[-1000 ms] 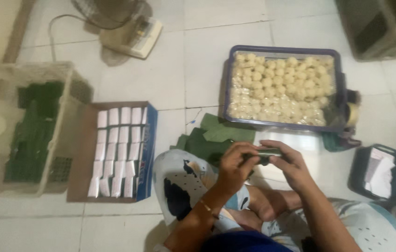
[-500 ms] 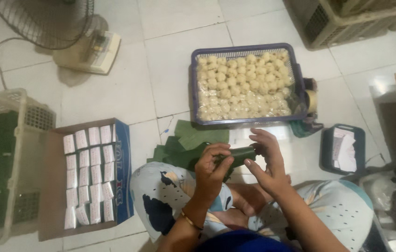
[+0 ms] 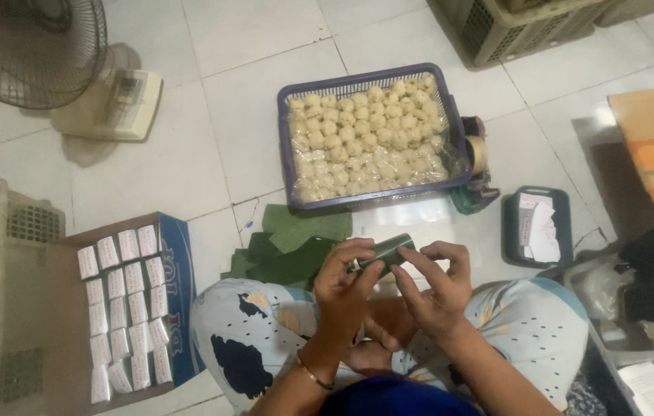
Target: The person sits on the floor wrapping round dough balls in green leaves, folding each leaf around a ball and setting the wrapped items on a stack. They occasionally place a wrapped item into a tray and pick up small paper slips from a box.
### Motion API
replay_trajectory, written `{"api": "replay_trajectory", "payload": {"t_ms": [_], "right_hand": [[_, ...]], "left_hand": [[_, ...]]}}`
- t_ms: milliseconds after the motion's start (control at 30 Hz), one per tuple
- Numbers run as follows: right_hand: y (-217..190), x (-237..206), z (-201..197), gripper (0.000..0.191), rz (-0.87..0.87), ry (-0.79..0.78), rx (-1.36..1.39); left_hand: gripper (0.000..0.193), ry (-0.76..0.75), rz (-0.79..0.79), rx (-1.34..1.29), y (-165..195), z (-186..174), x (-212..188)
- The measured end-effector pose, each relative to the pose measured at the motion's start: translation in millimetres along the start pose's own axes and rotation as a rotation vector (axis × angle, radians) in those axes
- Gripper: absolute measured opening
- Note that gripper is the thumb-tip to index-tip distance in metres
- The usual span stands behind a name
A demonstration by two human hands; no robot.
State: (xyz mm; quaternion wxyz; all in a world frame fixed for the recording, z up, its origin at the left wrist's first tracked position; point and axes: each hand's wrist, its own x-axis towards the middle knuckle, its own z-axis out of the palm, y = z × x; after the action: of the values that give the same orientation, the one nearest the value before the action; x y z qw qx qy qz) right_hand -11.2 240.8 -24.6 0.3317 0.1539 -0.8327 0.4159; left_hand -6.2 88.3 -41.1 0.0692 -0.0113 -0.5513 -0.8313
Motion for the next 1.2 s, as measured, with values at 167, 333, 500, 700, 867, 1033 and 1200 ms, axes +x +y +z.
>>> {"api": "replay_trajectory", "payload": {"t_ms": [167,333,500,700,867,1033,1200], "right_hand": [[-1.3,-4.2,-3.1,0.036,0.07,0.024,0.049],[2.8,-10.9,-2.8,0.023,0.323,0.035,0.305],[4.8,-10.9,-5.4,0.02,0.434,0.0,0.549],[0.6,-2.9,-13.5,0.013,0.325,-0.074,0.457],[7.6,-14.9,-16.2,0.007,0.045,-0.073,0.49],[94.8,-30.8,-27.8,0.015,0.174,-0.198,-0.093],[230.5,-39.1,-61.0,0.018,0.524,-0.963,-0.769]], "left_hand": [[0.018,-0.008,0.247,0.444,16.9,13.3,-3.6],[0.015,-0.069,0.418,0.565,23.1,18.1,-2.7],[0.014,-0.062,0.45,0.594,24.7,20.4,-2.2],[0.015,-0.06,0.353,0.503,14.0,18.4,-4.5],[0.014,0.024,0.206,0.131,-11.7,14.7,8.5],[0.014,0.143,-0.194,-0.326,-25.7,-6.3,12.0],[0.016,0.159,-0.427,-0.427,-29.9,-24.2,16.3]]}}
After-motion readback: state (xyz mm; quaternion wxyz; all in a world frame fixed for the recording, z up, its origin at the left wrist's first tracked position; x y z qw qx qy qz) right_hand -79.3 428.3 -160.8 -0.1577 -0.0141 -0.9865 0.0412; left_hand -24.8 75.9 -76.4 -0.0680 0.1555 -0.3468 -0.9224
